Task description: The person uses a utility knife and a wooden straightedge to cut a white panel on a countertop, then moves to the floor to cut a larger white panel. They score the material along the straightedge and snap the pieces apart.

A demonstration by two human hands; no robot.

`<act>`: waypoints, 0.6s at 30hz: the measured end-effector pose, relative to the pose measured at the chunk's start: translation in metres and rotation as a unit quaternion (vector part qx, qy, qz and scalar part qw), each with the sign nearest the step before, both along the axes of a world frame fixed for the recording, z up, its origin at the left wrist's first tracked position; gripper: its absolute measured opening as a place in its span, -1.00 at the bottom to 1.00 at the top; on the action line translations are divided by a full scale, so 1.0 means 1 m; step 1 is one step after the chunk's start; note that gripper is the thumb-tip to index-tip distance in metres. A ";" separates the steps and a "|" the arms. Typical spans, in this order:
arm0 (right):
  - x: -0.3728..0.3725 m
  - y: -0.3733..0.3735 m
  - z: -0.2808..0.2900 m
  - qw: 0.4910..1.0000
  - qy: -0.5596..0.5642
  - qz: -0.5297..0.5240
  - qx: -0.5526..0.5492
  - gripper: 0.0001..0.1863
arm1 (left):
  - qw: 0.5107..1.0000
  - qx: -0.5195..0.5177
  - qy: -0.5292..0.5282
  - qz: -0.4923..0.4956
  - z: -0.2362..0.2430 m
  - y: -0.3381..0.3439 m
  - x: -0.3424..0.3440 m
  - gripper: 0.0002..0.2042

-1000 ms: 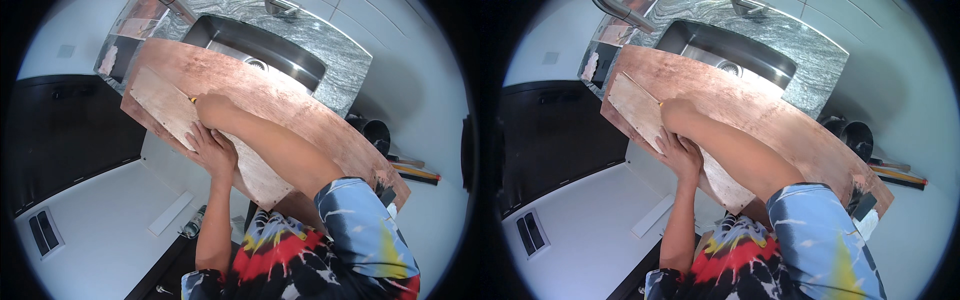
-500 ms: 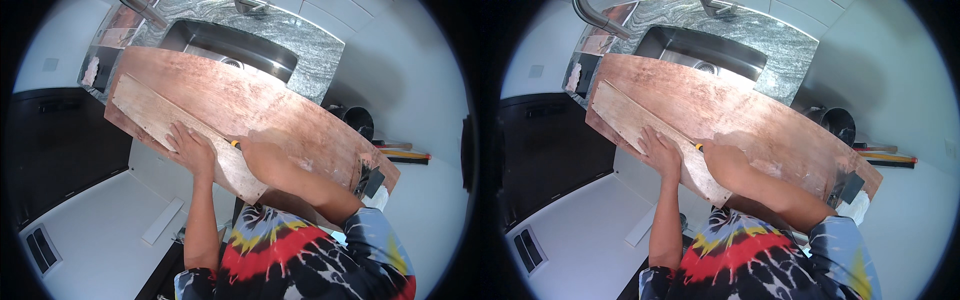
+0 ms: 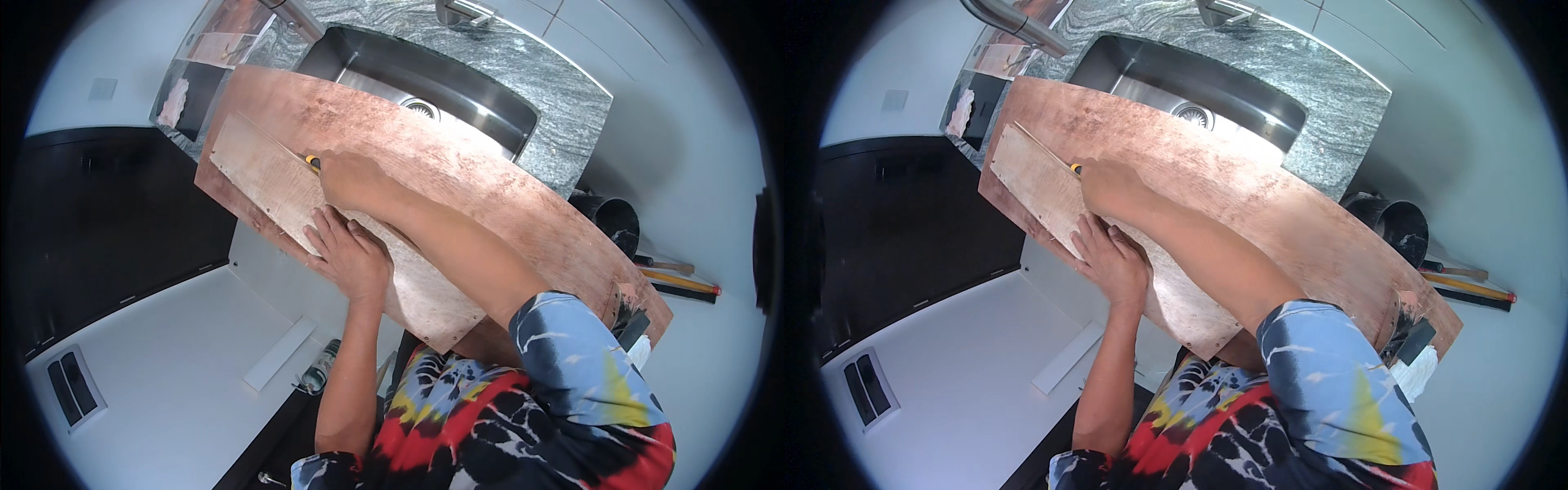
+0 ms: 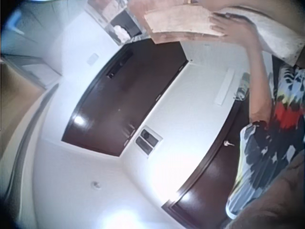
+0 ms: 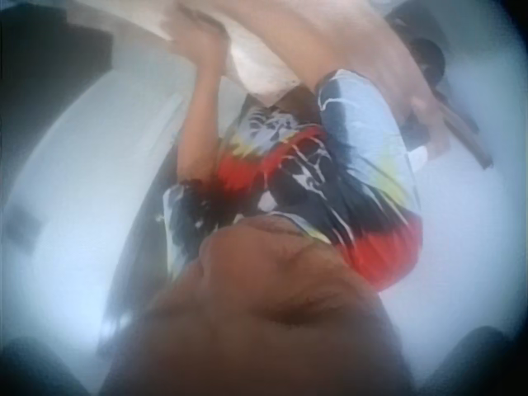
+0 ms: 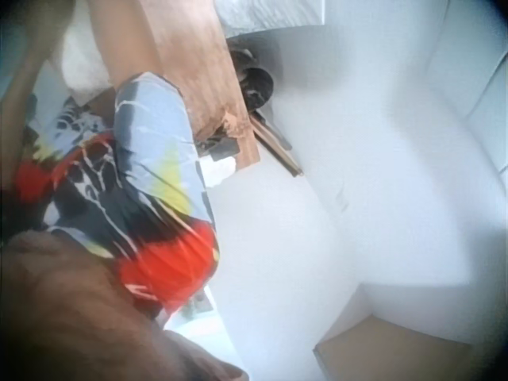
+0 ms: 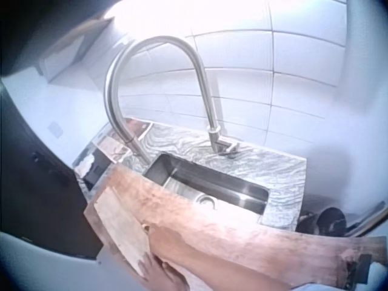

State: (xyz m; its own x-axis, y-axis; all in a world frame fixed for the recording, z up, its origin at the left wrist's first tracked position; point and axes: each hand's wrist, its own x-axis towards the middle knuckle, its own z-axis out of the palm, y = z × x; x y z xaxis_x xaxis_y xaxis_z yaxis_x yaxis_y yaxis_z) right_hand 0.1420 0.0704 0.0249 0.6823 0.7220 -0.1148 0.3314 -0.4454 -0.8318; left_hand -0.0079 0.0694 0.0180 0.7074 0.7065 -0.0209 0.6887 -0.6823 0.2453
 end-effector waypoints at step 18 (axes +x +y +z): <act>0.011 0.023 0.030 0.979 -0.040 0.113 -0.166 -0.68 | 0.999 0.036 -0.035 -0.016 -0.004 0.000 -0.001 -0.46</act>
State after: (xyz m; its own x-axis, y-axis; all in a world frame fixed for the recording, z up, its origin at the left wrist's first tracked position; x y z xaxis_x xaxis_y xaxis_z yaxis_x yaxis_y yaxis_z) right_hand 0.1528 0.0938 0.0548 0.5251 0.7881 -0.3211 0.5114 -0.5938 -0.6212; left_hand -0.0090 0.0697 0.0142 0.7272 0.6817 0.0802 0.6493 -0.7211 0.2419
